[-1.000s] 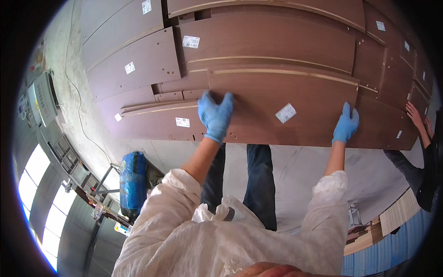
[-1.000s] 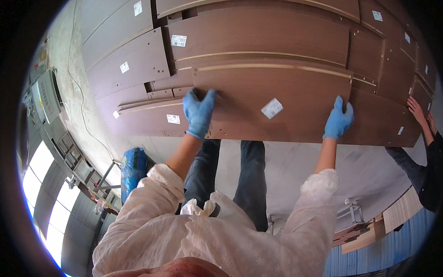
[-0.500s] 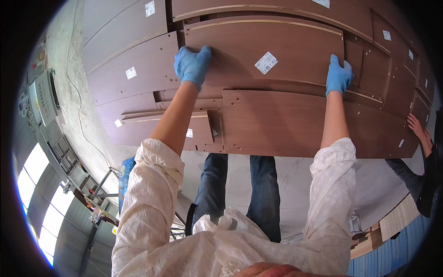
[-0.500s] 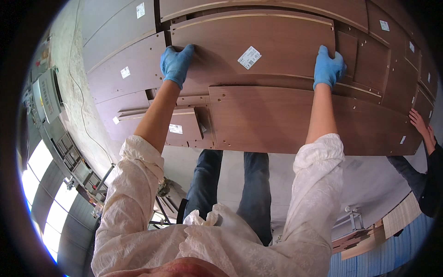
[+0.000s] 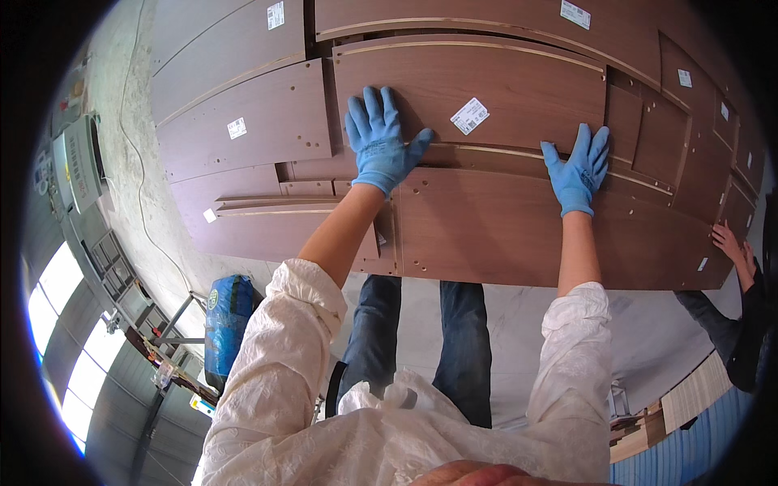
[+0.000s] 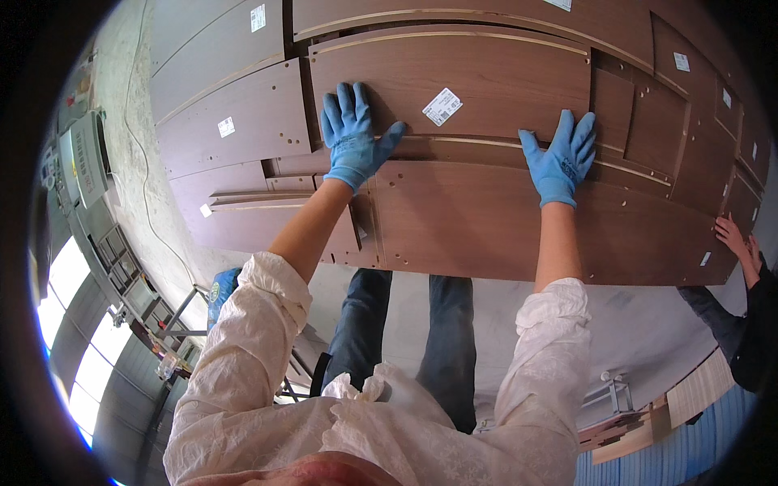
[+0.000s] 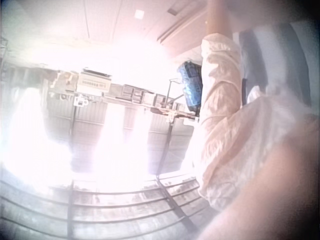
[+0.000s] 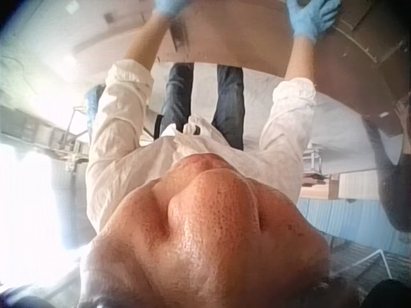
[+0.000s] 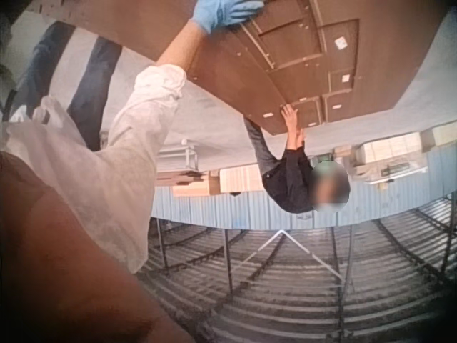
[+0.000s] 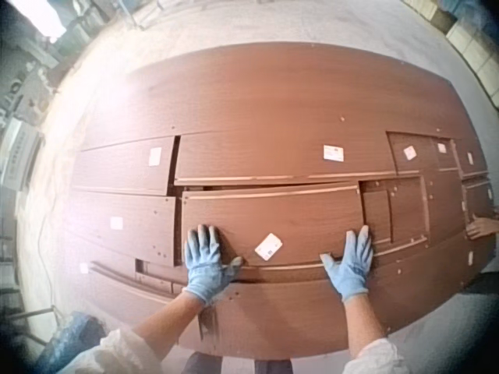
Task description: The person kneels on the floor and repeatedly picks up, aligns, and stacks flat wooden panels. They adjust the panels to fit together and occasionally stand to move pieces to a larger stack.
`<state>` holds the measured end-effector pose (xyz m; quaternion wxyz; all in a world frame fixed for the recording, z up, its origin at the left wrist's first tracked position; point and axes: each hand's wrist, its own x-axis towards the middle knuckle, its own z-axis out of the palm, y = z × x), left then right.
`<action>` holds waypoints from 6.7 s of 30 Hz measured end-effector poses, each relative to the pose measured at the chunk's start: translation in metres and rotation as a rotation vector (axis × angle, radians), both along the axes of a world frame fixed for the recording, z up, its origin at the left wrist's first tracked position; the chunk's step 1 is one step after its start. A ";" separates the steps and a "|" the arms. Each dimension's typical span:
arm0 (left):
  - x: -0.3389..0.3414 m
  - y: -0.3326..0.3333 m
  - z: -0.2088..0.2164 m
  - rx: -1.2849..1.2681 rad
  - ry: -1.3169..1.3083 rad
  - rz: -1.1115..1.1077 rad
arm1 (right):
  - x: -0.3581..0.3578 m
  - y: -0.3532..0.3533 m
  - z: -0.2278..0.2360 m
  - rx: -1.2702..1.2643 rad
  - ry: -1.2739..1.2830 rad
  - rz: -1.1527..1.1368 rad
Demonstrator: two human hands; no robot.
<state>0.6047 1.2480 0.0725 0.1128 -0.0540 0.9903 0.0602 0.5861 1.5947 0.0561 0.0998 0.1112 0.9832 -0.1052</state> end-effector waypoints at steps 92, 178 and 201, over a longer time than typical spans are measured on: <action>0.230 -0.332 0.009 -0.267 0.230 1.115 | 0.144 -0.175 0.046 -0.394 0.228 0.298; 0.153 0.155 0.225 1.392 0.004 0.975 | 0.192 0.085 0.306 -1.695 0.071 -0.844; 0.080 0.432 0.028 0.334 -0.634 0.973 | -0.052 0.382 0.075 -1.829 0.190 -1.063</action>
